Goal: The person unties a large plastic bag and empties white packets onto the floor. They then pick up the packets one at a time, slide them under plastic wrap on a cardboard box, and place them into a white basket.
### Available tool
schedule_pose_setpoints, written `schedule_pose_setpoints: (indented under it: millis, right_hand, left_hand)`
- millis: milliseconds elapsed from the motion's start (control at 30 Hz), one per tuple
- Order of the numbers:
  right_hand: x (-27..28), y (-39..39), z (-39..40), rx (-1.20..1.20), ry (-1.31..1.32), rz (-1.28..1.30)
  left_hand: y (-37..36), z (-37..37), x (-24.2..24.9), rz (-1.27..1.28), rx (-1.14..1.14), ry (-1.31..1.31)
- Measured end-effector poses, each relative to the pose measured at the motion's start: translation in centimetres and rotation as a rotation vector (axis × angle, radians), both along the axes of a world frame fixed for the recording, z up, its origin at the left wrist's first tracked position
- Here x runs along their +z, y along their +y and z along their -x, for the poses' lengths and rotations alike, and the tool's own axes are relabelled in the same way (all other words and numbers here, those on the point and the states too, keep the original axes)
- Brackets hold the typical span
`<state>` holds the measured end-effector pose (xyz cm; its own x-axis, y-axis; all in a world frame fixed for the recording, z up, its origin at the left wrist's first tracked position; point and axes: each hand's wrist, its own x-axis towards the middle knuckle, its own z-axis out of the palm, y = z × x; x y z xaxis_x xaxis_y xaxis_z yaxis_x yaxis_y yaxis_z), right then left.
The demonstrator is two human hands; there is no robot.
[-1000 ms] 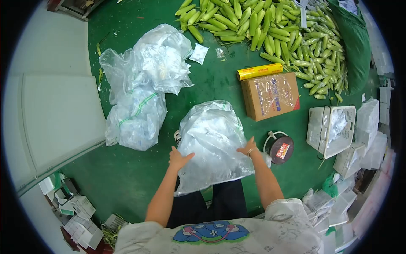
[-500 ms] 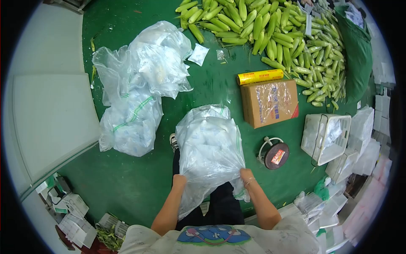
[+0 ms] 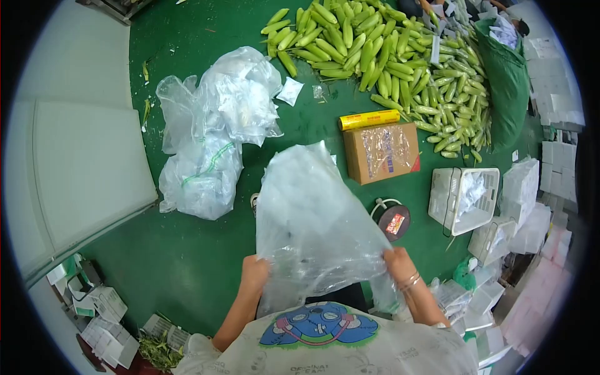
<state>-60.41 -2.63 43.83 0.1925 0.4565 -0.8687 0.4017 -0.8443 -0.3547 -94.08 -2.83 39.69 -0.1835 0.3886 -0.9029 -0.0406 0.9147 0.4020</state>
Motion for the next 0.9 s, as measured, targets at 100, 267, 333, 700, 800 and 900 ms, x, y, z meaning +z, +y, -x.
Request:
schedule_pose_setpoints:
  millis: [100, 267, 333, 700, 800, 900]
  right_hand:
    - [-0.3, -2.2, 0.5, -0.039, -0.018, -0.207]
    - [3.8, 4.1, 2.6, -0.124, -0.012, -0.16]
    - [3.4, 3.8, 2.6, -0.169, 0.041, -0.177]
    - [2.9, 7.1, 2.2, -0.235, 0.064, -0.374]
    - [3.2, 7.3, 3.9, -0.115, 0.073, -0.484]
    - [3.3, 11.6, 4.5, -0.098, 0.034, -0.315]
  left_hand:
    - [0.3, 0.9, 2.2, -0.037, 0.11, -0.037]
    - [1.4, 2.0, 1.8, -0.151, 0.027, 0.011]
    - [2.1, 1.7, 2.3, -0.193, 0.021, 0.013]
    - [5.6, 2.8, 4.2, -0.384, -0.075, 0.08]
    - [4.1, 3.0, 2.9, -0.431, -0.074, 0.174]
    - [7.7, 3.9, 1.6, -0.491, -0.06, 0.32]
